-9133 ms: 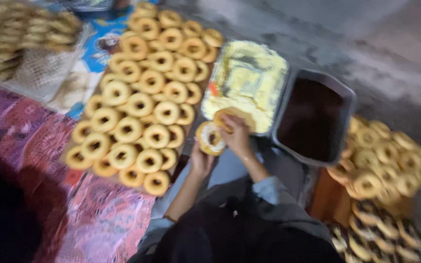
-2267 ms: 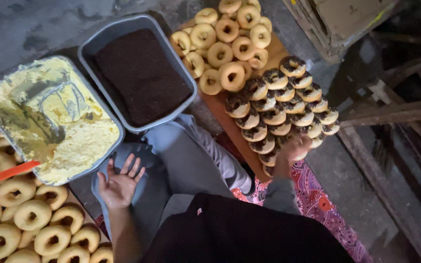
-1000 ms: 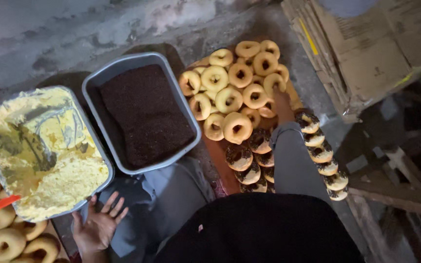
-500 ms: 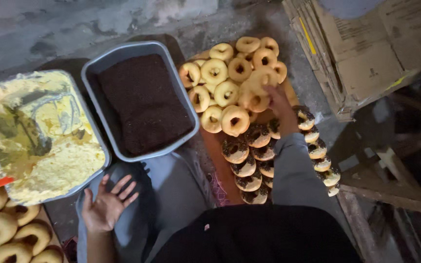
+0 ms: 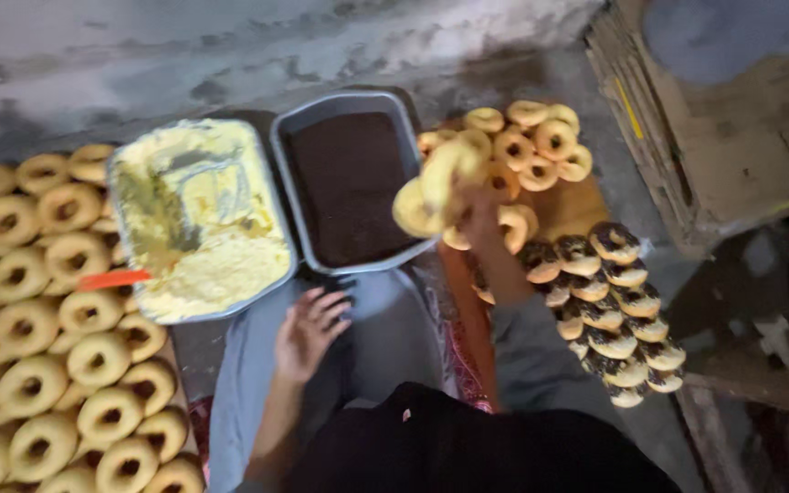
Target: The person sits on the floor and repeatedly picks up plain donuts, dips them into a yellow filling, then into a dark topping, and places them on a growing stack. The process is repeated continuously throughout the clip.
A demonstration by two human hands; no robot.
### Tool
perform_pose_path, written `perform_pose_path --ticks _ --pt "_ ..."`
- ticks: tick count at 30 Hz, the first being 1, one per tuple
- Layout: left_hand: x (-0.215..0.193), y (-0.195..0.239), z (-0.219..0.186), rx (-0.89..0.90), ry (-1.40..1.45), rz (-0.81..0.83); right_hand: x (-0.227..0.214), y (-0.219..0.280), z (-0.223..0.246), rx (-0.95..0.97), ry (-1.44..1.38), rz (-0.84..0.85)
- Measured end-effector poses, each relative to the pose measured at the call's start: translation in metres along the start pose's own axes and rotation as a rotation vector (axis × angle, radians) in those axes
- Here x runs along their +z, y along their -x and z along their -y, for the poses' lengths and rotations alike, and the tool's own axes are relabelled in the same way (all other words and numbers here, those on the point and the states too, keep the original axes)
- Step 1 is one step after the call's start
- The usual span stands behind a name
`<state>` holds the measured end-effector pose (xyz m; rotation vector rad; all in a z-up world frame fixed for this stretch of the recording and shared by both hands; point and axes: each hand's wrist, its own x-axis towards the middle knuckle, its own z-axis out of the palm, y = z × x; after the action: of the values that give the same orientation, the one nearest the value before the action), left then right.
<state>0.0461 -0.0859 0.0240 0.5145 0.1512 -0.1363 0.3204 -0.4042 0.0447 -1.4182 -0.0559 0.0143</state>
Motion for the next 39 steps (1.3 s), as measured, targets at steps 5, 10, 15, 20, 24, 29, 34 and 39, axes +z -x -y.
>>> perform_pose_path --ticks 5,10,15,20,24,29,34,39 --pt "0.033 -0.017 0.011 0.135 0.246 -0.054 0.141 0.094 0.006 0.241 -0.193 0.317" --pt "0.002 0.015 -0.037 0.273 0.256 -0.283 0.234 0.158 0.021 -0.458 0.381 0.531" --pt "-0.039 0.060 -0.068 0.468 0.231 -0.401 0.304 0.195 -0.028 -0.474 0.724 0.998" --pt "-0.065 0.090 -0.081 0.521 0.414 -0.412 0.375 0.111 -0.061 -0.356 0.696 0.913" --pt "-0.093 0.085 -0.087 0.499 0.429 -0.499 0.377 0.136 -0.045 -0.183 0.593 1.057" --pt "-0.124 0.071 -0.079 0.550 0.324 -0.420 0.369 0.178 -0.033 -0.672 0.561 1.097" --pt "-0.114 0.074 -0.075 0.469 0.464 -0.465 0.372 0.136 -0.042 -0.594 0.851 0.794" --pt "-0.111 0.078 -0.077 0.484 0.447 -0.501 0.356 0.169 -0.051 -0.630 0.519 1.064"
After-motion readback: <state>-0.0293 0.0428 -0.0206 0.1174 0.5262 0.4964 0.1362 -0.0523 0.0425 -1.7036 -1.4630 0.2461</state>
